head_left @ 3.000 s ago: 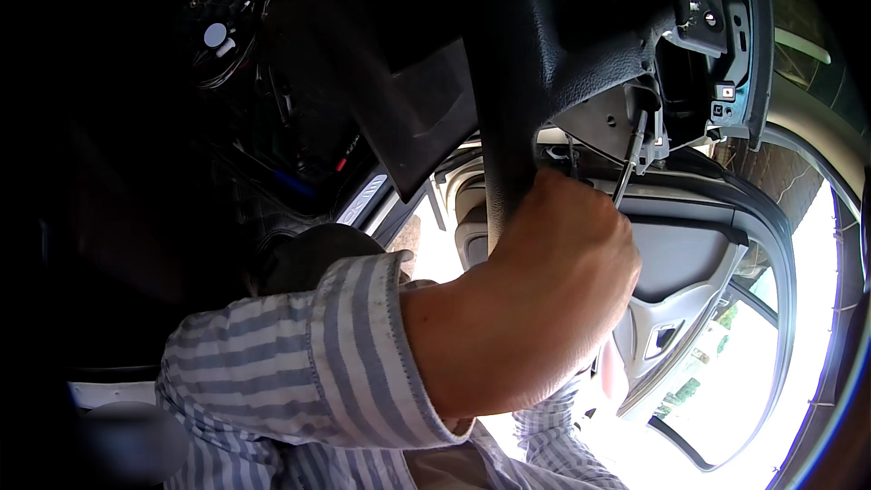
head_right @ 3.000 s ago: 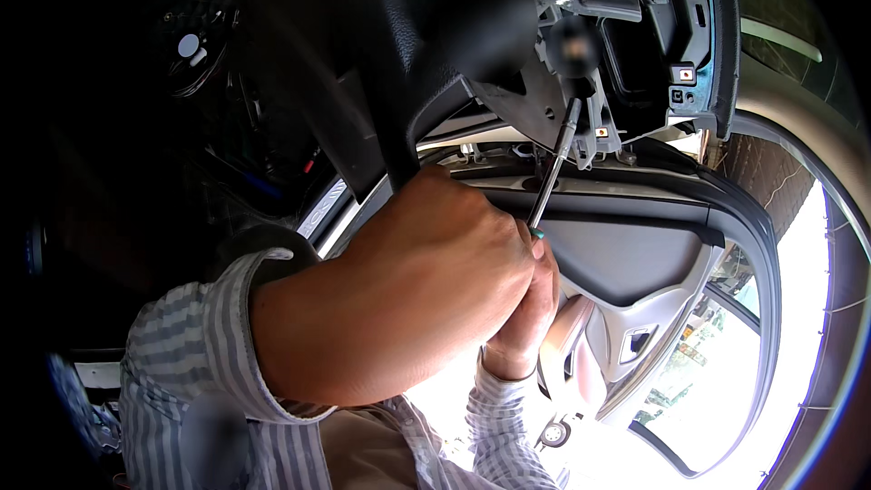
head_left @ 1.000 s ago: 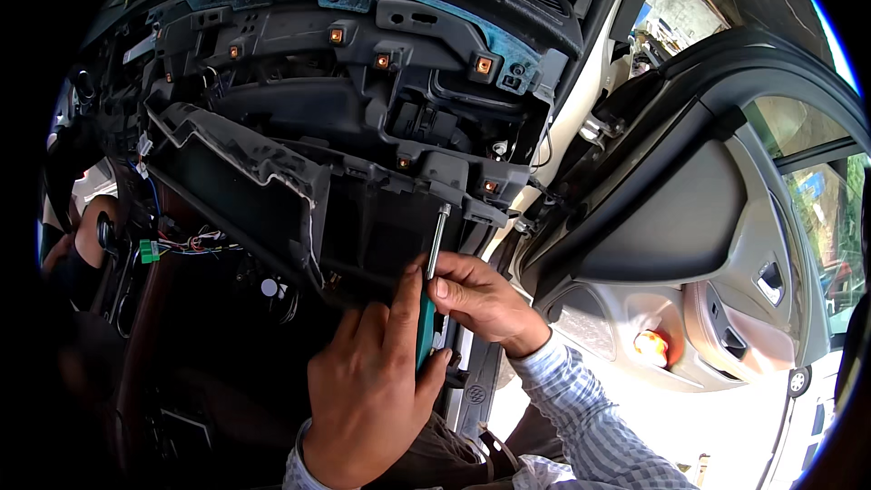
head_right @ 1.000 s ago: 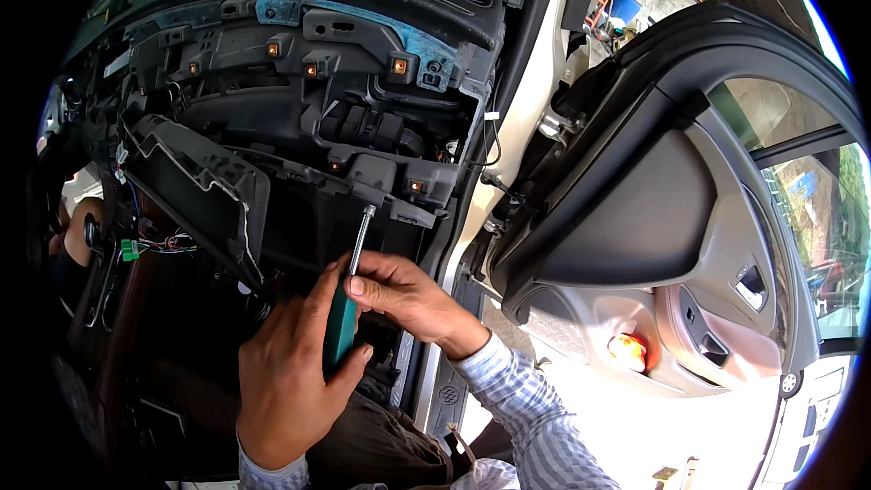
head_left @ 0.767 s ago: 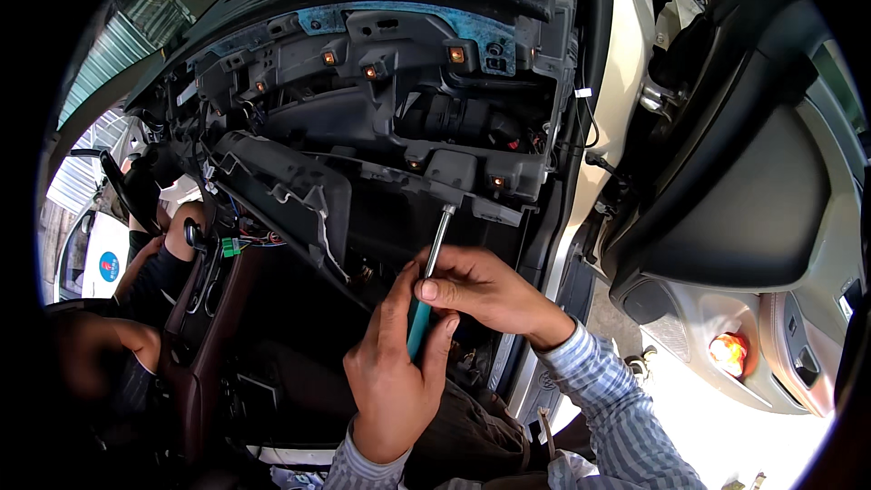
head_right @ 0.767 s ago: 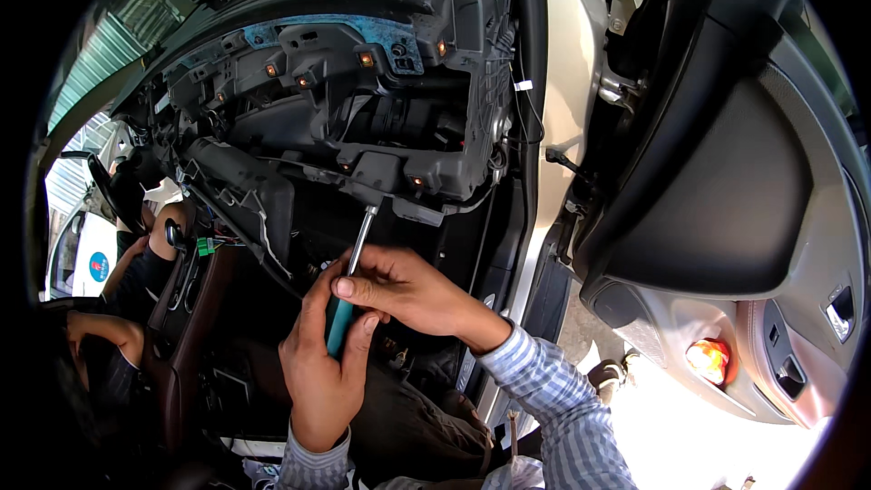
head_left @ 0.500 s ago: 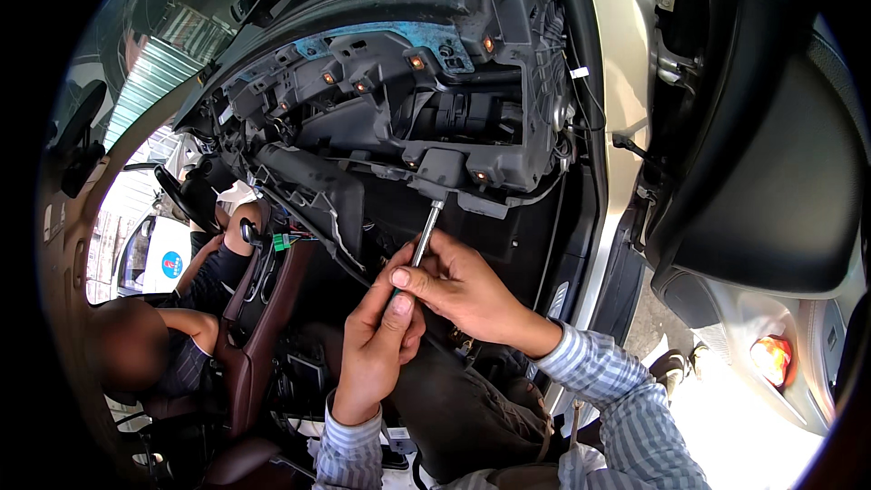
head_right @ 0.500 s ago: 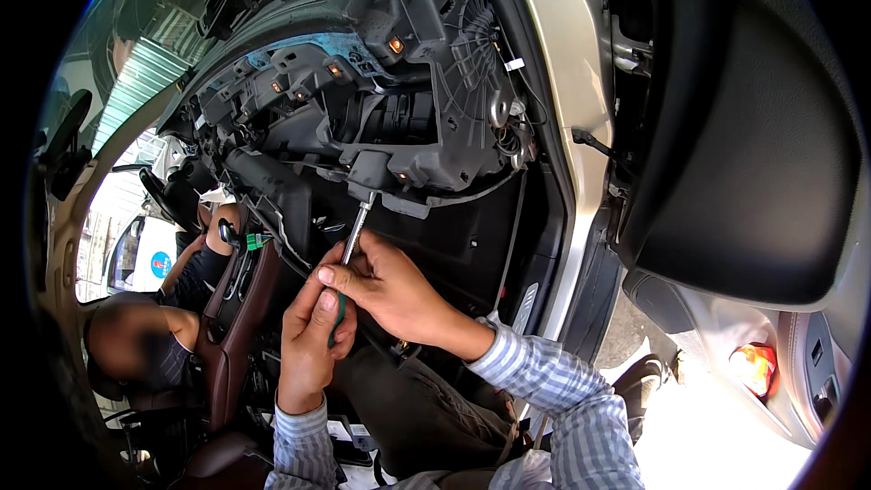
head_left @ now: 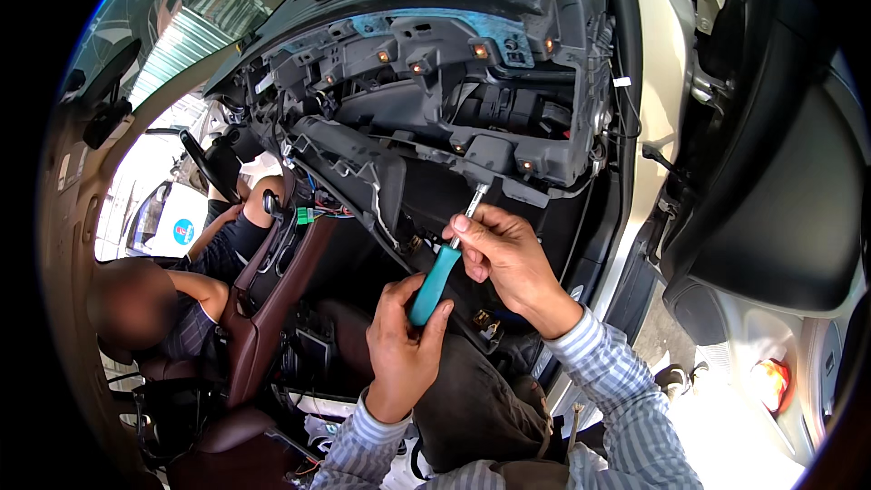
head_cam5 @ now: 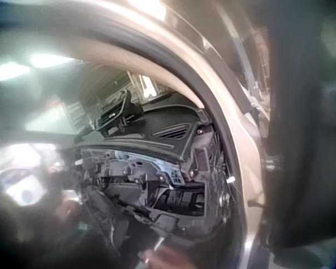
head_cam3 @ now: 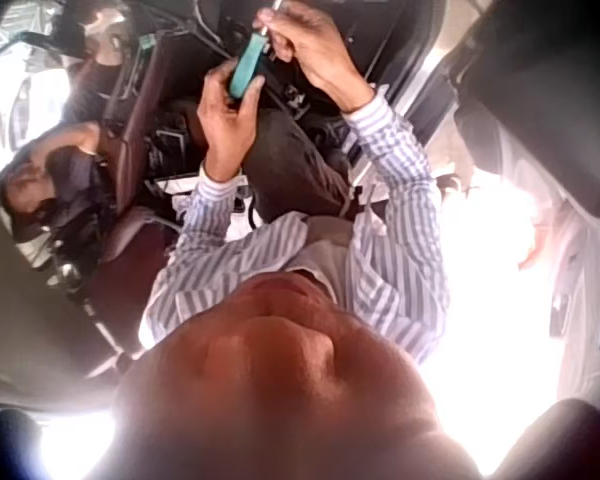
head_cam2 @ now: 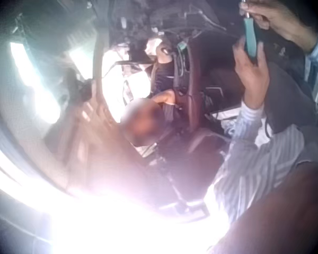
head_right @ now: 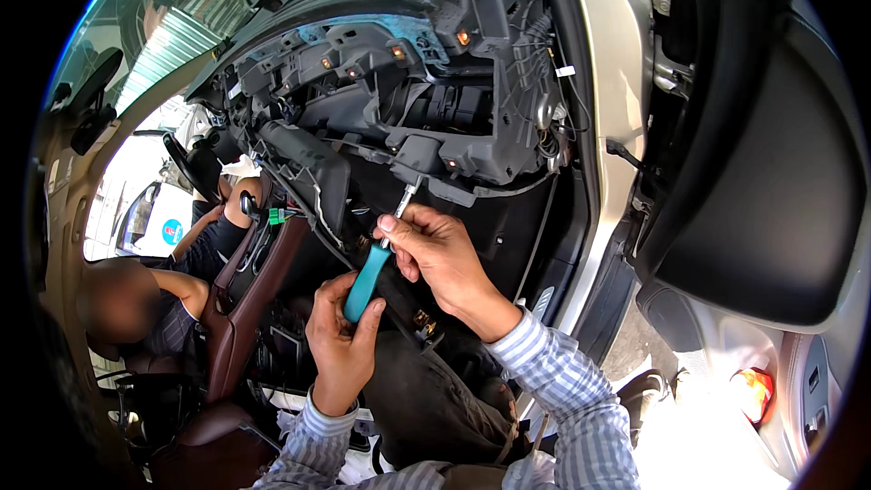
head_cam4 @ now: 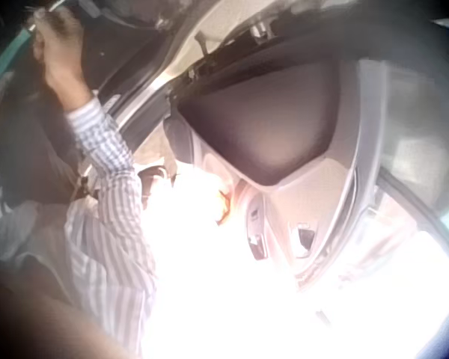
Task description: The person uses a screwdriver and a pry tool to remove screws and plastic trim panels from the dashboard area of a car. They systematically detach various components, including a central console piece and side panels, exposing the underlying wiring and structure.
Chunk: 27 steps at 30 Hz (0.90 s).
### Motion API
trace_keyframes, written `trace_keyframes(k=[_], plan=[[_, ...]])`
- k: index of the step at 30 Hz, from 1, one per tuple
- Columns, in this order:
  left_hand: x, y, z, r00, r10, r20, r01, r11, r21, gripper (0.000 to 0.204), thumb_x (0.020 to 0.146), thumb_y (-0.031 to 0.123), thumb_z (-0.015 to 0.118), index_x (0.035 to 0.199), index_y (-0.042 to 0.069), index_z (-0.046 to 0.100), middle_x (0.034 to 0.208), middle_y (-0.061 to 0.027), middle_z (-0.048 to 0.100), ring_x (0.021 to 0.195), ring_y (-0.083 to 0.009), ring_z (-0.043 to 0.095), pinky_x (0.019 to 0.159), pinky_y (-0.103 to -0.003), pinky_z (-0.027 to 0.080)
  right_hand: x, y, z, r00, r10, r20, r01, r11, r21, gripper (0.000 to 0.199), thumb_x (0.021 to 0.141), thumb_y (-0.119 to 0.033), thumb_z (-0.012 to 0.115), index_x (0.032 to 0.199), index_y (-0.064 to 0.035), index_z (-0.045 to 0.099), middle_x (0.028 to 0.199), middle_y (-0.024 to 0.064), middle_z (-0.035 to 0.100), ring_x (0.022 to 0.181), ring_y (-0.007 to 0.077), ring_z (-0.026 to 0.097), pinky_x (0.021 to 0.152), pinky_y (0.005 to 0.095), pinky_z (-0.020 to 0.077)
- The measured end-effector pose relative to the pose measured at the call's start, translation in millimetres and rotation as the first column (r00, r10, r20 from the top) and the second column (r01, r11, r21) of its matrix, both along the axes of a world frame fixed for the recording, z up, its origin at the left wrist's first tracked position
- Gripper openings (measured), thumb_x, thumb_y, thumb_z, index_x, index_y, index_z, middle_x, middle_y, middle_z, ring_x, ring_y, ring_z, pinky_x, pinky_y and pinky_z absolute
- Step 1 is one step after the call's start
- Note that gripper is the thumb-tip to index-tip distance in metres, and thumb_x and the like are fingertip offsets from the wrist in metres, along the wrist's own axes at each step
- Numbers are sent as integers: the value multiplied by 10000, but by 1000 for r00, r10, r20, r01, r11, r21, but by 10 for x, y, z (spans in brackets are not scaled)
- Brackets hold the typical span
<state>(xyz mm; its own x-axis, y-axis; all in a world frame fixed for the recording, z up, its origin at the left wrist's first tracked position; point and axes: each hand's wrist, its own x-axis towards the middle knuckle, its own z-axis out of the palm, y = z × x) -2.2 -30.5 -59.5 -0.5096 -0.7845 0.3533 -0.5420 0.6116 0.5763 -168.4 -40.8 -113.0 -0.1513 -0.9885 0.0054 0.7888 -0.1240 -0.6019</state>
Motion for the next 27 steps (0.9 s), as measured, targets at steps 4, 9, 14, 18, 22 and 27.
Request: trace_keyframes(k=[4,9,14,18,22,27], plan=[[-49,-40,144,842,333,-425,296,373,879,450,1044,382,394,1109,-28,566,560,-29,442,372,-64,315,371,-205,274,21,0,24,1000,5,5,-5,1000,9,292,979,-291,594,942,-3,623,653,-31,447,488,40,372,432,198,317],[11,-57,43,850,244,-467,303,499,812,613,1059,472,221,1189,-42,528,618,-61,518,404,-76,367,375,-206,280,-85,-13,22,994,110,25,-108,993,-51,360,1007,-324,532,961,18,635,647,-14,442,486,69,428,446,202,360],[14,22,-73,969,9,-249,46,976,214,374,886,24,665,1209,-45,489,660,-55,567,502,-38,473,477,-180,391,-94,-89,10,996,87,4,-87,996,6,342,979,-311,588,914,19,646,612,-6,454,443,72,405,408,208,334],[53,-58,-62,904,88,-419,174,818,548,405,1010,356,471,998,-32,589,532,-22,499,428,-45,415,413,-198,314,-5,-58,71,999,49,-6,-49,999,17,370,1008,-310,529,1104,39,607,622,-5,455,453,65,389,413,207,327],[175,-121,-205,795,187,-576,477,394,786,626,1064,453,250,878,-21,614,518,-16,467,418,-50,362,409,-223,274,-118,-3,-49,996,87,-34,-88,995,-42,324,1023,-229,494,1156,57,567,627,-1,449,468,70,399,420,212,330],[161,-60,-203,859,96,-502,168,874,455,423,809,153,792,1115,-29,565,718,-53,607,535,-57,532,455,-202,389,-6,-6,-55,998,-70,-5,70,995,65,292,1000,-282,548,992,7,596,567,-36,421,431,43,358,405,192,308]])
